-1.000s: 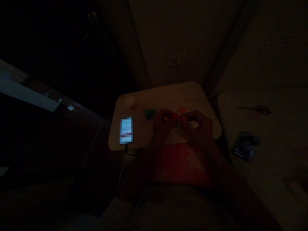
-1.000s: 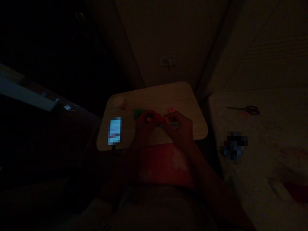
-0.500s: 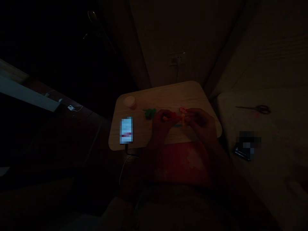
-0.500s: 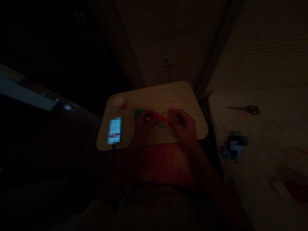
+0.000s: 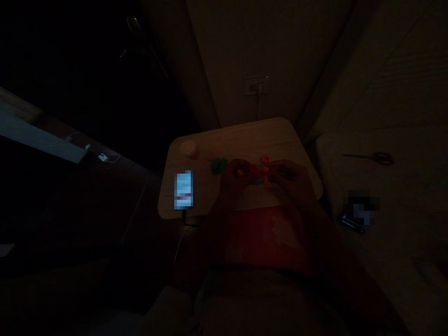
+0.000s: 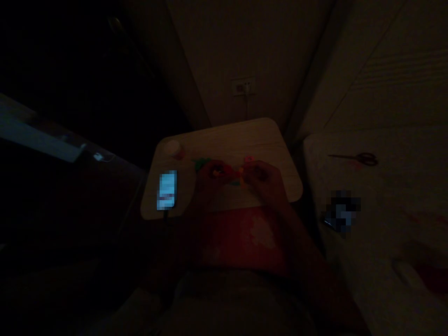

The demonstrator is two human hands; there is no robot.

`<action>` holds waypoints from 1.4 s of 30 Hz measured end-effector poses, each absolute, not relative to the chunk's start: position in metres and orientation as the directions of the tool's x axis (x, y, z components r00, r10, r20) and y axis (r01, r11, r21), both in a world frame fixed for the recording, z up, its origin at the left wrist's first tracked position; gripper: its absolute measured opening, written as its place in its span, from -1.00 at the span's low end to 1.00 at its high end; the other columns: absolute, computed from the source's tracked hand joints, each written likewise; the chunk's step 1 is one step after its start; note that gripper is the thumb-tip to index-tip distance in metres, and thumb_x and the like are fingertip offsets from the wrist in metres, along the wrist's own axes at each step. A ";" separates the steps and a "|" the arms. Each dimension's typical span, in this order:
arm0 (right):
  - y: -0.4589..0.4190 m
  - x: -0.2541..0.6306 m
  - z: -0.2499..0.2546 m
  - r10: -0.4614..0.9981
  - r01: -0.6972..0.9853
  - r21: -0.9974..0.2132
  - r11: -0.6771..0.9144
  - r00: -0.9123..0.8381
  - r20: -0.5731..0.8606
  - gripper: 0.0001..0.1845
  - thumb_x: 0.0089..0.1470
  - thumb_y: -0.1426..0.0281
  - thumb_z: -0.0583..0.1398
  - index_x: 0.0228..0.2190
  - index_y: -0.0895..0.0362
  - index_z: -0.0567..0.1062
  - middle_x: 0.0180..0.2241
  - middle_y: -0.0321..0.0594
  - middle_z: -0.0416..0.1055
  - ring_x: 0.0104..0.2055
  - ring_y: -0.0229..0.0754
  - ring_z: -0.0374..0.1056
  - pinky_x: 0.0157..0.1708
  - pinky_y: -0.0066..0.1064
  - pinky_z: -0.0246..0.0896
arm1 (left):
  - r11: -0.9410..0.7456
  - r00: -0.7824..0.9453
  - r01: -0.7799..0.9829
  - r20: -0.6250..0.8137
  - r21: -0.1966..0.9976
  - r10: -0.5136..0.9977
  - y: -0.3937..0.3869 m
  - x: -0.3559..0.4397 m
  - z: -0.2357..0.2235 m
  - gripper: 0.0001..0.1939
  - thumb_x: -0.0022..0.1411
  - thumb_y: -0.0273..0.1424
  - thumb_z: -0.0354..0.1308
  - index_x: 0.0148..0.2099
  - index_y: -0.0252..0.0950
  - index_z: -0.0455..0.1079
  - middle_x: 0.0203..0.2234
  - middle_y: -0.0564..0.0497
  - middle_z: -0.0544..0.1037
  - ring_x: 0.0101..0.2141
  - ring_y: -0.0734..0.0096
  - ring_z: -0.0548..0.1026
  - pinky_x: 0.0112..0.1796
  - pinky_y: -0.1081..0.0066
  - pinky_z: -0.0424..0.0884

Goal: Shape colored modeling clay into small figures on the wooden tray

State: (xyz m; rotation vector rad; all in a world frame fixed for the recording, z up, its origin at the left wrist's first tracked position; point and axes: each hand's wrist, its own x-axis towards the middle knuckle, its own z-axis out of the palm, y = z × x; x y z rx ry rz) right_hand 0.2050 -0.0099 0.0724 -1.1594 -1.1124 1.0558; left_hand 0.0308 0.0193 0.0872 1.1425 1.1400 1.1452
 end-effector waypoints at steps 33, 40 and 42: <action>0.041 0.185 0.031 0.950 0.926 -0.367 0.086 0.035 0.310 -0.68 0.24 0.24 0.17 -0.19 0.20 0.61 -0.16 0.14 0.50 -0.12 0.12 0.31 -0.16 -0.14 0.13 | -0.115 0.288 0.562 -0.064 0.819 0.955 0.142 0.015 0.033 -0.84 0.01 -0.41 0.44 -0.32 -0.31 0.57 -0.39 -0.04 0.63 -0.39 0.40 0.52 -0.27 0.39 0.44; 0.040 0.185 0.033 0.949 0.941 -0.321 0.103 0.005 0.317 -0.71 0.21 0.29 0.18 -0.21 0.20 0.62 -0.16 0.15 0.48 -0.12 0.15 0.31 -0.21 -0.14 0.09 | -0.359 0.409 0.599 0.113 0.715 0.906 0.133 -0.003 0.044 -0.75 0.14 -0.40 0.36 -0.10 -0.30 0.61 -0.13 -0.10 0.60 -0.13 0.28 0.52 0.00 0.28 0.43; 0.040 0.186 0.033 0.951 0.941 -0.324 0.102 0.003 0.310 -0.72 0.20 0.30 0.18 -0.20 0.20 0.63 -0.15 0.15 0.48 -0.10 0.15 0.31 -0.20 -0.13 0.10 | -0.463 0.487 0.651 0.137 0.602 0.863 0.124 -0.009 0.051 -0.80 0.18 -0.37 0.33 -0.12 -0.26 0.63 -0.14 -0.10 0.56 -0.08 0.21 0.49 0.06 0.21 0.39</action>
